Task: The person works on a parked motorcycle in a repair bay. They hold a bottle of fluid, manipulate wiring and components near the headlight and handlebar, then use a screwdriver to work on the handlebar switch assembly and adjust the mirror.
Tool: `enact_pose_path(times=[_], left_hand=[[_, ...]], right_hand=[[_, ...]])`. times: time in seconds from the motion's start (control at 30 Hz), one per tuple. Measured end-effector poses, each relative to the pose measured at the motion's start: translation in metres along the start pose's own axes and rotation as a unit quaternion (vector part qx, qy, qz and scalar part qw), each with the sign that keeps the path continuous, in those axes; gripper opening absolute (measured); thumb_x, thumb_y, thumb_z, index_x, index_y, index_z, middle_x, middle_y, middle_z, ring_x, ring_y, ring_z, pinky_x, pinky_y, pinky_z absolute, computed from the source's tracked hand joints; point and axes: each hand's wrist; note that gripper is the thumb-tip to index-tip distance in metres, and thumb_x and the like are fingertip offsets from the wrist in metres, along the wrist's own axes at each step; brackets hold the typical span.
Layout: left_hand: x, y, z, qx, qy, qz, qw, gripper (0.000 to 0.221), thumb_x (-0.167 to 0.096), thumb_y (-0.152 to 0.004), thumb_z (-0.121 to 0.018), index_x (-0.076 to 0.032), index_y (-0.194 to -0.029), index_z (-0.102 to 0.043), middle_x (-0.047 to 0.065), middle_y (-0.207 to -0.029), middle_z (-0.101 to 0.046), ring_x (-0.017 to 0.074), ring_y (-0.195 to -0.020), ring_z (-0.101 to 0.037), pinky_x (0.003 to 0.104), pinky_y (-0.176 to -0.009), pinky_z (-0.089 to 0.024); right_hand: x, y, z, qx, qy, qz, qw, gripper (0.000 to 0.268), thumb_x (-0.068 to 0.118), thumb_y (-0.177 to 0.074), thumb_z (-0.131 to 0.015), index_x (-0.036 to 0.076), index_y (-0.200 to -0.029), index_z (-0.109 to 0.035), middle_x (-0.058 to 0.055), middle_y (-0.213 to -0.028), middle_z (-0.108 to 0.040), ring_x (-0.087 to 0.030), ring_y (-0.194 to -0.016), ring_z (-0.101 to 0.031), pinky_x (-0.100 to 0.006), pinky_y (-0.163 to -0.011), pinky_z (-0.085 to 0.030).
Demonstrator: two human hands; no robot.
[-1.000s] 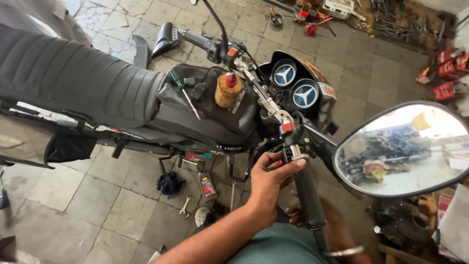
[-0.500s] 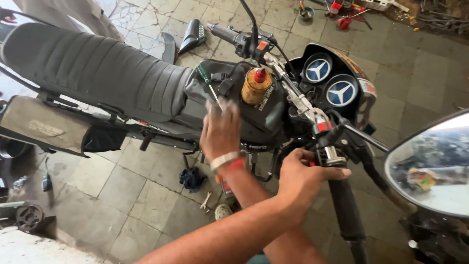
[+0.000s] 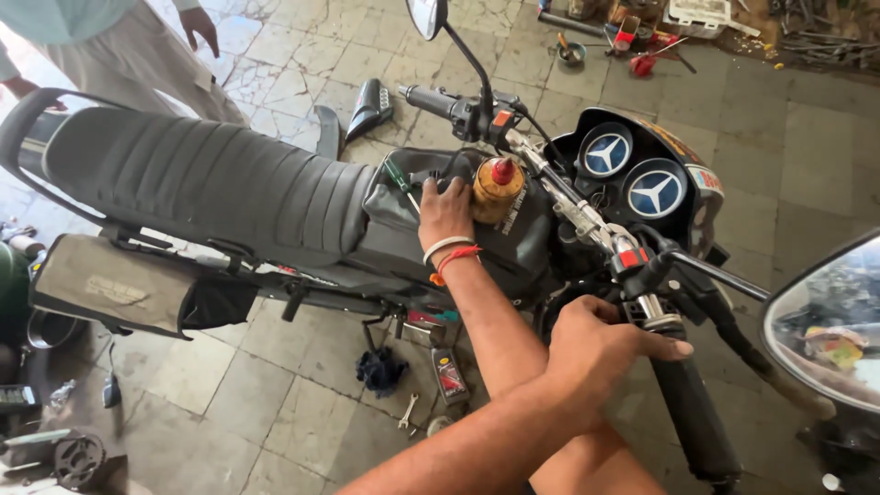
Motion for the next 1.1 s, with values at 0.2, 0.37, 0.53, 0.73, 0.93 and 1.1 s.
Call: enact_pose_path(times=[0.2,0.37,0.53,0.73,0.93,1.1], left_hand=[[-0.005,0.007,-0.005,-0.025,0.018,0.011,0.999,0.060,-0.024,-0.053,-0.093,0.000,-0.102,-0.068,0.007,-0.090,-0.070,0.0184,-0.082,-0.065,0.033,-0.073,-0.052],[-0.001,0.009,-0.007,-0.016,0.068,-0.001,0.998,0.055,-0.016,-0.053,-0.092,-0.001,-0.100,-0.067,0.006,-0.091,-0.071,0.0170,-0.082,-0.066,0.032,-0.075,-0.053],[0.000,0.013,-0.012,-0.025,0.115,-0.016,0.993,0.054,-0.016,-0.056,-0.093,-0.003,-0.099,-0.063,0.005,-0.089,-0.069,0.0140,-0.081,-0.065,0.029,-0.076,-0.053],[-0.003,0.017,-0.021,-0.068,0.127,0.005,0.990,0.053,-0.019,-0.059,-0.094,-0.004,-0.097,-0.060,0.002,-0.085,-0.066,0.0104,-0.077,-0.062,0.026,-0.071,-0.054],[0.004,0.017,-0.030,-0.087,0.140,-0.003,0.986,0.051,-0.023,-0.064,-0.092,-0.006,-0.096,-0.055,0.002,-0.089,-0.062,0.0111,-0.080,-0.058,0.028,-0.073,-0.050],[0.013,0.006,-0.041,-0.084,0.242,-0.008,0.967,0.054,-0.014,-0.062,-0.089,-0.007,-0.101,-0.053,0.002,-0.090,-0.058,0.0128,-0.081,-0.056,0.030,-0.073,-0.050]], right_hand=[[0.010,0.042,0.039,-0.075,-0.064,0.042,0.994,0.043,0.004,-0.082,-0.065,0.005,-0.124,-0.058,-0.033,-0.127,-0.052,-0.050,-0.117,-0.053,-0.052,-0.101,-0.047],[0.016,0.150,0.114,-0.004,-0.230,0.065,0.971,0.049,0.005,-0.086,-0.071,0.007,-0.133,-0.055,-0.028,-0.131,-0.052,-0.048,-0.116,-0.052,-0.053,-0.100,-0.044],[-0.078,0.282,0.096,0.016,-0.247,0.118,0.962,0.060,0.020,-0.078,-0.078,0.012,-0.133,-0.055,-0.021,-0.124,-0.056,-0.039,-0.116,-0.054,-0.049,-0.097,-0.043],[-0.227,0.365,0.211,0.306,-0.226,-0.328,0.865,0.057,0.037,-0.088,-0.069,0.015,-0.138,-0.054,-0.008,-0.126,-0.066,-0.021,-0.114,-0.072,-0.037,-0.102,-0.054],[-0.331,0.340,0.319,-0.004,-0.159,-0.318,0.935,0.042,0.030,-0.092,-0.070,0.004,-0.123,-0.063,-0.013,-0.109,-0.070,-0.022,-0.098,-0.065,-0.034,-0.087,-0.050],[-0.281,0.258,0.387,-0.070,-0.243,-0.234,0.939,0.050,0.029,-0.099,-0.063,0.004,-0.142,-0.053,-0.010,-0.123,-0.066,-0.019,-0.107,-0.062,-0.034,-0.094,-0.046]])
Point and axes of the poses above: each hand's wrist, its own y-axis away from the middle knuckle, its own z-axis out of the back of the hand, x = y × z
